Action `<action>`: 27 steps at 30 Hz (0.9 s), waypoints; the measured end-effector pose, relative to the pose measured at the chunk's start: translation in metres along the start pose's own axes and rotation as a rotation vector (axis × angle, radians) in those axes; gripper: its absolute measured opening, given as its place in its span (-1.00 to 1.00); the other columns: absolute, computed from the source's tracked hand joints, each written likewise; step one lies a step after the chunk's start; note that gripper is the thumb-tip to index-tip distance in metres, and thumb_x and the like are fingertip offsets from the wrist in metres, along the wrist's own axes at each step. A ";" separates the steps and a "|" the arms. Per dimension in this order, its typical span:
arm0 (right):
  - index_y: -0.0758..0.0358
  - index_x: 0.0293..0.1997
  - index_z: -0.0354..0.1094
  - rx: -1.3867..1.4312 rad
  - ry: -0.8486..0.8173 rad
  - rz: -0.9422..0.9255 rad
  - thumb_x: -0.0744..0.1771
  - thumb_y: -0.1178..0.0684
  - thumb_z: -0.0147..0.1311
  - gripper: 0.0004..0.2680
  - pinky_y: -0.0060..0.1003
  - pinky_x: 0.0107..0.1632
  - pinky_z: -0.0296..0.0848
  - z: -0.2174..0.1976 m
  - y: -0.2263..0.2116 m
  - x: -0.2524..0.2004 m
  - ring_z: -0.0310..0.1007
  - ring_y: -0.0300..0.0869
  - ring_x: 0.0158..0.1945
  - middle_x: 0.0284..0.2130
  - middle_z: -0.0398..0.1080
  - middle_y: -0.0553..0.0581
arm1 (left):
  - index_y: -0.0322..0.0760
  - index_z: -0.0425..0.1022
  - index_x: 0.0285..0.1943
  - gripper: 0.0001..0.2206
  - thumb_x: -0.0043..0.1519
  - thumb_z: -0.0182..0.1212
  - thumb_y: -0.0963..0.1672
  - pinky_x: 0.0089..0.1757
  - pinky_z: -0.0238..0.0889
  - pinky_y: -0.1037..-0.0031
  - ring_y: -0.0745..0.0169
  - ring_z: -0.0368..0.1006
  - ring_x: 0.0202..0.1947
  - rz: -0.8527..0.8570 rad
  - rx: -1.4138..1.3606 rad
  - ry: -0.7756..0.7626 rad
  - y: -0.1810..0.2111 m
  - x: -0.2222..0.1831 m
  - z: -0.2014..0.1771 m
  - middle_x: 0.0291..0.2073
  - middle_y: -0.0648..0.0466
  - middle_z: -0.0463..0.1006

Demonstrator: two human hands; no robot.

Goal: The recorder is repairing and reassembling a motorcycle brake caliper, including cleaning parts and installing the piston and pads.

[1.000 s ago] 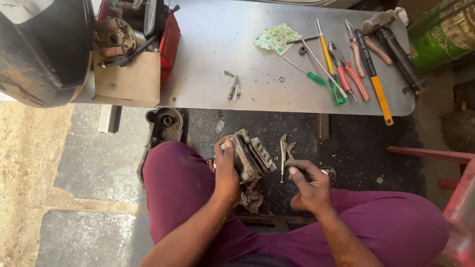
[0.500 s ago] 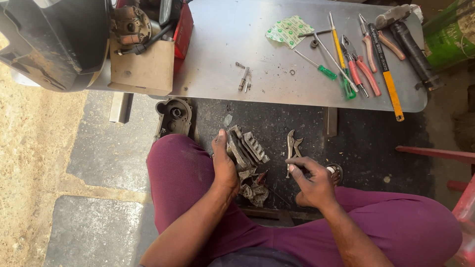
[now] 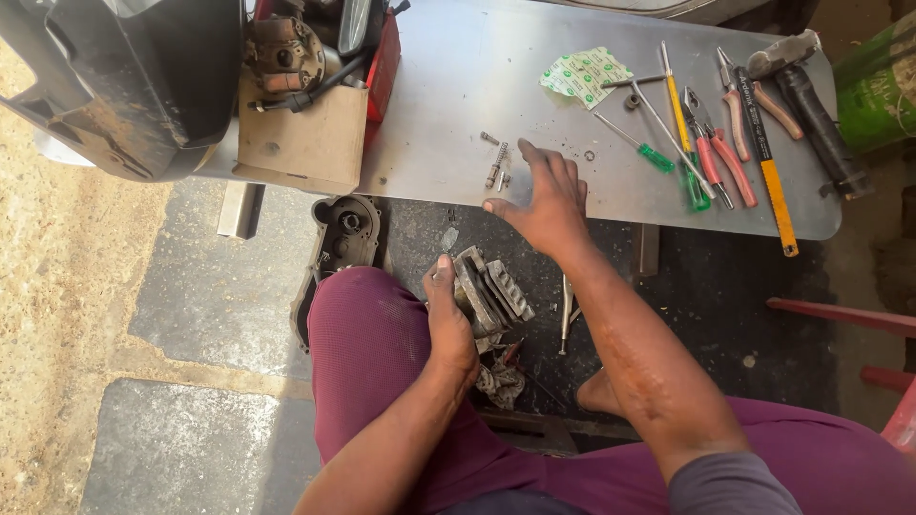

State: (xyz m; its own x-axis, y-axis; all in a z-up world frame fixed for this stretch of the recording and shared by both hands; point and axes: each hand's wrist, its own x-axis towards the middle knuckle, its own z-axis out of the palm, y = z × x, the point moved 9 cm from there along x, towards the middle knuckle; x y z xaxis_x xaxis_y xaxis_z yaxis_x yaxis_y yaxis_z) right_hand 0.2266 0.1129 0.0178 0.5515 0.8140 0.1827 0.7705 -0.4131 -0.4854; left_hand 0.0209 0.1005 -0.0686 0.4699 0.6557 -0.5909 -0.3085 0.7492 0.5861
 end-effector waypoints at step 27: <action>0.16 0.29 0.23 -0.231 -0.057 0.125 0.21 -0.28 0.41 -0.40 0.03 0.21 0.07 0.003 0.074 0.026 0.15 -0.02 0.17 -0.02 0.26 0.11 | -0.21 0.20 0.31 -0.44 0.29 -0.04 0.17 0.19 0.18 0.23 0.08 0.27 0.18 0.008 0.079 -0.001 0.010 0.004 -0.009 0.15 -0.10 0.33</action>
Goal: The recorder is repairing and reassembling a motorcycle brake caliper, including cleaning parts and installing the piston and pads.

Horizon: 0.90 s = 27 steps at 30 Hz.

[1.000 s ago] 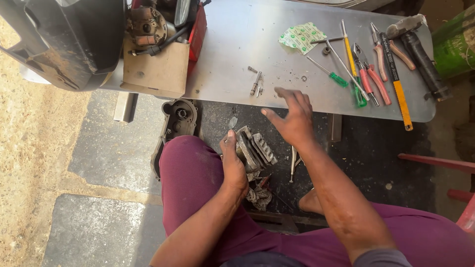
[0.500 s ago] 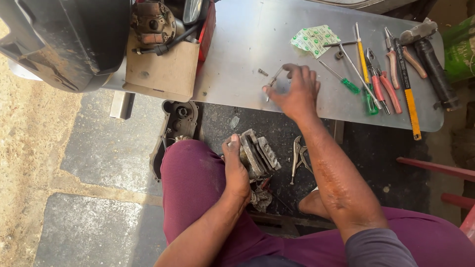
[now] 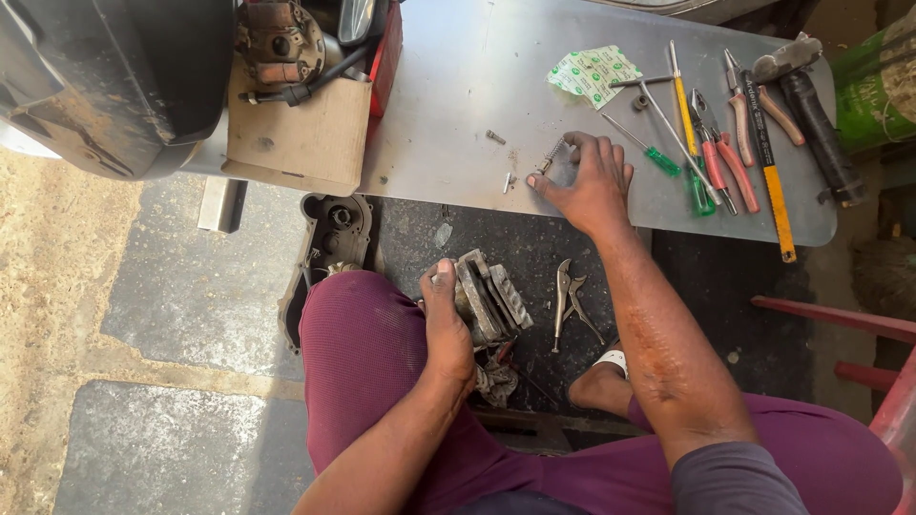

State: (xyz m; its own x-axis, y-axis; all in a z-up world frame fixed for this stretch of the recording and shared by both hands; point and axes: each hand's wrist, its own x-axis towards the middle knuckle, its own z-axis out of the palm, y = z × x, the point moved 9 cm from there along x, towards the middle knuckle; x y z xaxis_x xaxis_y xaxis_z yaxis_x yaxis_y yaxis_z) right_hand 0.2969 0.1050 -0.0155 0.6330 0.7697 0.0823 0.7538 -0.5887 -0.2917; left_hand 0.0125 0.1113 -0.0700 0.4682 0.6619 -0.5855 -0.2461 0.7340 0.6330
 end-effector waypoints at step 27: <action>0.36 0.01 0.45 -0.073 0.593 0.542 0.47 0.14 0.15 -0.91 -0.22 -0.02 0.52 -0.192 0.371 -0.450 0.57 -0.06 -0.12 -0.16 0.54 0.25 | -0.08 0.02 0.51 -0.27 0.22 -0.08 0.23 0.32 -0.10 -0.01 -0.10 0.02 0.43 -0.112 0.267 0.033 -0.031 0.003 0.002 0.42 -0.16 0.11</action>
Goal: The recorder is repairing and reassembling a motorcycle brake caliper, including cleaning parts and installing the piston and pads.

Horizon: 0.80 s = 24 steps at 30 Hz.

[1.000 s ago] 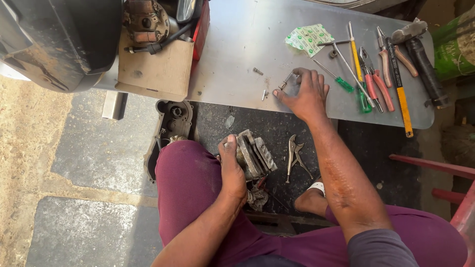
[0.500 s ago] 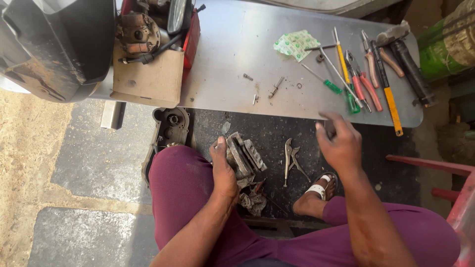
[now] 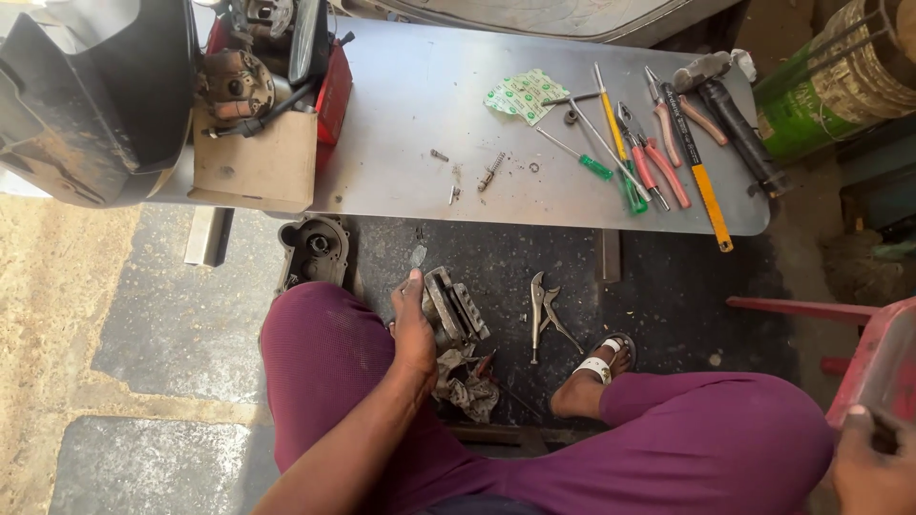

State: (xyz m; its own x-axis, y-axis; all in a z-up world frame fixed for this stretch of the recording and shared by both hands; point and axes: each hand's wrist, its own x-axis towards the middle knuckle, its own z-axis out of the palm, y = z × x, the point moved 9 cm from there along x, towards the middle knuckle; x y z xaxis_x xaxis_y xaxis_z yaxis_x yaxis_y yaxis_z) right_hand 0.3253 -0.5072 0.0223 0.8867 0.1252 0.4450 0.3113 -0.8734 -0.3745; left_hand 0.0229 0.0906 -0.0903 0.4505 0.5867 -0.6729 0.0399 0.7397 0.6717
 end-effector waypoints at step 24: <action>0.23 -0.15 0.54 -0.048 -0.234 -0.226 0.46 -0.10 0.24 -0.80 -0.31 -0.12 0.51 0.011 -0.235 0.019 0.56 -0.19 -0.24 -0.24 0.52 0.10 | -0.13 -0.19 0.49 -0.07 0.02 0.40 0.02 -0.27 0.57 0.17 -0.19 0.54 -0.07 0.406 0.339 -0.050 0.186 0.000 0.072 0.08 -0.26 0.37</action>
